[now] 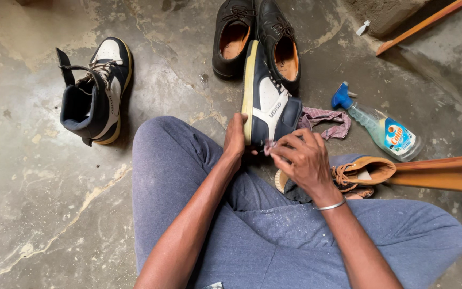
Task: The person sits on the floor and cleans a high-top sneaker using a cloth and a spray bottle. They wipe the shoe's upper and sole, spray cleaner onto the surface, and continue wiping different areas of the shoe.
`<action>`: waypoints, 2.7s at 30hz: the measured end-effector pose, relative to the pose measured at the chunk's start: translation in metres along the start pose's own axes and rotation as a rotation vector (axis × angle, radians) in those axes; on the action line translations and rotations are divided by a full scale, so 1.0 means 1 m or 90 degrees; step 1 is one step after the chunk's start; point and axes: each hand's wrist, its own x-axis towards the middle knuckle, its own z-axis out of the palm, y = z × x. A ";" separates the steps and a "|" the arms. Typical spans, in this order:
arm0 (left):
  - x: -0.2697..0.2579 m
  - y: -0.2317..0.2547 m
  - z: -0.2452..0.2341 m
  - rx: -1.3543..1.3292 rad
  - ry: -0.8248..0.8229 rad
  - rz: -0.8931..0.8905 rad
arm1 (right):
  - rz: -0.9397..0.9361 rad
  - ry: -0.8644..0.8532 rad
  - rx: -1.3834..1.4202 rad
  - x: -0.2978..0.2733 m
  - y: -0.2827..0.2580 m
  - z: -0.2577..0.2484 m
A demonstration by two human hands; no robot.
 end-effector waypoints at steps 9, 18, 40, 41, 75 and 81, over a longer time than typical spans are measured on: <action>0.003 0.001 -0.002 -0.068 -0.051 -0.080 | 0.154 0.100 0.054 -0.006 0.022 0.007; -0.009 0.012 0.001 -0.007 -0.103 -0.105 | 0.389 0.110 0.621 0.014 0.028 0.034; -0.032 0.032 0.011 0.023 -0.085 -0.043 | 0.508 0.083 0.753 0.024 0.032 0.039; -0.032 0.033 0.011 0.022 -0.086 -0.043 | 0.510 0.083 0.755 0.025 0.032 0.039; -0.035 0.027 0.004 -0.001 -0.106 -0.011 | 0.454 -0.323 0.162 -0.031 0.074 0.052; -0.033 0.025 0.004 0.004 -0.105 -0.019 | 0.464 0.093 0.403 -0.030 0.092 0.005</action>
